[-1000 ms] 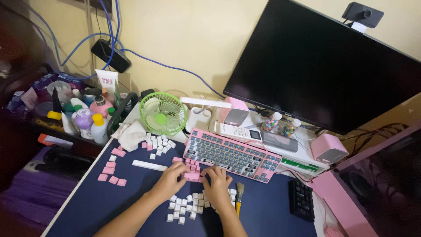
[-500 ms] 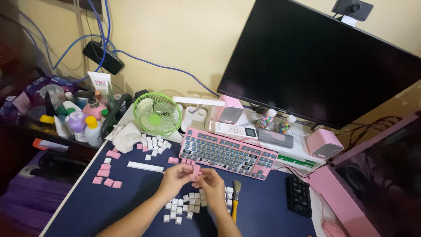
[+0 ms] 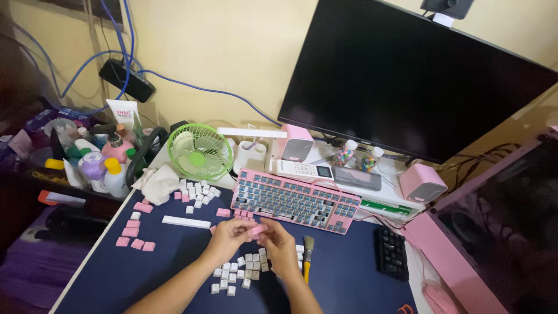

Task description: The person assembles a mechanical keyboard by inserting black keycaps into the switch plate one by one. The person handles the keycaps and the keyboard plate directly with their hands, placing each keycap into its corresponding switch position.

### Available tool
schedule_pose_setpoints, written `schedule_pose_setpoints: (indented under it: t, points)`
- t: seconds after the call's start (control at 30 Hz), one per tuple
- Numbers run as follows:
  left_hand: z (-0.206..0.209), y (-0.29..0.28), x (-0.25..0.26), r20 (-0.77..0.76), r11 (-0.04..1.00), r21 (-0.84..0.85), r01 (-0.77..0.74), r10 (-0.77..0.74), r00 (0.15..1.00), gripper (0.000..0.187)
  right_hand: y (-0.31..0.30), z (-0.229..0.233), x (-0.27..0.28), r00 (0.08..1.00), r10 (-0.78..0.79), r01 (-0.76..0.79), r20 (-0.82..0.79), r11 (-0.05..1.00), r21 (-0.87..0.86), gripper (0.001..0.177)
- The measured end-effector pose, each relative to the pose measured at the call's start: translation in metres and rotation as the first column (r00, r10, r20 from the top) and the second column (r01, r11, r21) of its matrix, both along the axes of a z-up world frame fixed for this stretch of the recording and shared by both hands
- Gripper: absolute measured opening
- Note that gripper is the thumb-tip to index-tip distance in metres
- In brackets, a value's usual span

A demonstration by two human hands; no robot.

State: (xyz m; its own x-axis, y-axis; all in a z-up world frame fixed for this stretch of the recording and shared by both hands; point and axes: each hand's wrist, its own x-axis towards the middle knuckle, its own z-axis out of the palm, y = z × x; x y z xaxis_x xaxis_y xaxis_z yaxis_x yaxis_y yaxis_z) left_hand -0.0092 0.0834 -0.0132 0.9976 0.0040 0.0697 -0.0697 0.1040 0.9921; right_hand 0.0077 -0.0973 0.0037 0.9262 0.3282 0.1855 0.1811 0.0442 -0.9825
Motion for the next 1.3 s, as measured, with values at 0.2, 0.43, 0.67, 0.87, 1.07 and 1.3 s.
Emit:
schedule_pose_setpoints:
  t: [0.2,0.43,0.67,0.87,1.07,1.3]
  points:
    - [-0.010,-0.006,0.008,0.034,0.999,-0.035,-0.023,0.024,0.999,0.031,-0.022,0.001,0.002,0.996,-0.079,0.084,0.041,0.988,-0.129,0.038]
    - [-0.019,-0.025,0.012,0.086,0.998,-0.056,-0.026,0.030,0.996,0.027,-0.025,0.000,0.000,0.996,-0.091,0.093,-0.020,0.973,0.213,0.042]
    - [-0.001,-0.054,0.012,0.035,0.991,0.028,0.130,-0.130,0.991,0.038,-0.032,-0.006,0.000,0.930,-0.323,0.282,0.174,0.934,0.221,0.030]
    - [0.039,-0.084,0.005,0.010,0.988,0.136,0.073,-0.075,0.997,0.060,-0.061,0.003,-0.010,0.957,-0.288,0.286,0.041,0.957,0.048,0.028]
    - [0.050,-0.118,0.007,0.050,0.953,0.258,0.156,-0.174,0.983,0.048,-0.097,-0.001,-0.003,0.959,-0.278,0.278,-0.043,0.960,-0.020,0.022]
    - [0.032,-0.132,0.026,-0.103,0.964,0.169,0.203,-0.187,0.977,0.045,-0.123,0.025,-0.015,0.919,-0.317,0.360,0.235,0.917,-0.172,0.030]
